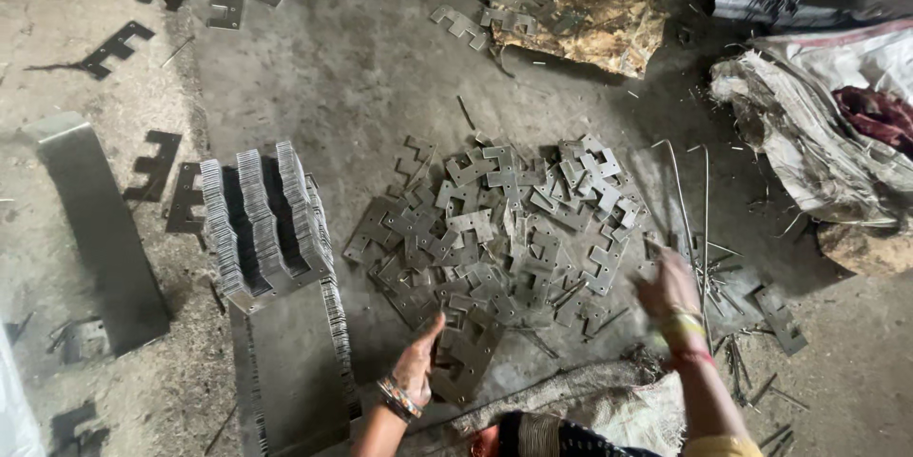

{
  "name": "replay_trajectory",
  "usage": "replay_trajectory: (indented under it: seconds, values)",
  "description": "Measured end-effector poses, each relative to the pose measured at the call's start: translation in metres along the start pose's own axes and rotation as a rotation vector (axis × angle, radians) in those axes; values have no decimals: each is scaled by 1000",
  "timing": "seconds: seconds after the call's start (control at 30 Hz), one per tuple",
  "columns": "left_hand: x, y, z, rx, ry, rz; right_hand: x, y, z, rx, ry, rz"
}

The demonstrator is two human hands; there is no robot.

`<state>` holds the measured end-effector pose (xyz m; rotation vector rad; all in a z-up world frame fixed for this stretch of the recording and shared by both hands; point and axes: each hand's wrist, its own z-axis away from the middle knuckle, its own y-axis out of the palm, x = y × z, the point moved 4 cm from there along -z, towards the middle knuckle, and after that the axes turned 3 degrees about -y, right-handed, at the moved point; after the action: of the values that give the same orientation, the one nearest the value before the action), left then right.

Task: The person sits on the floor and repeatedly picks up small metal brackets from a pile, aligns them, and stacks them into neat columns. The person occasionally uses a metal rod to adjust the pile or separate pieces.

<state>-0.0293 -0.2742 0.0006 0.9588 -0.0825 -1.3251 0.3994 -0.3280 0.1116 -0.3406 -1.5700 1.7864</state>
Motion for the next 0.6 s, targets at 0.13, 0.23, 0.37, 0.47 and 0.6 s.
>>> replay_trajectory:
  seconds: [0.13,0.23,0.37,0.47,0.6]
  values:
    - [16,1,10,-30,-174,61,-117,13,58,-34,386,294]
    - [20,13,12,31,-226,157,-164,27,80,-80,445,149]
    - [-4,27,19,48,0,-89,-171,25,78,-317,251,229]
    - [-10,33,29,-8,-134,51,-169,19,75,-336,350,43]
    - [-11,35,29,99,-248,181,-133,3,37,-444,237,-233]
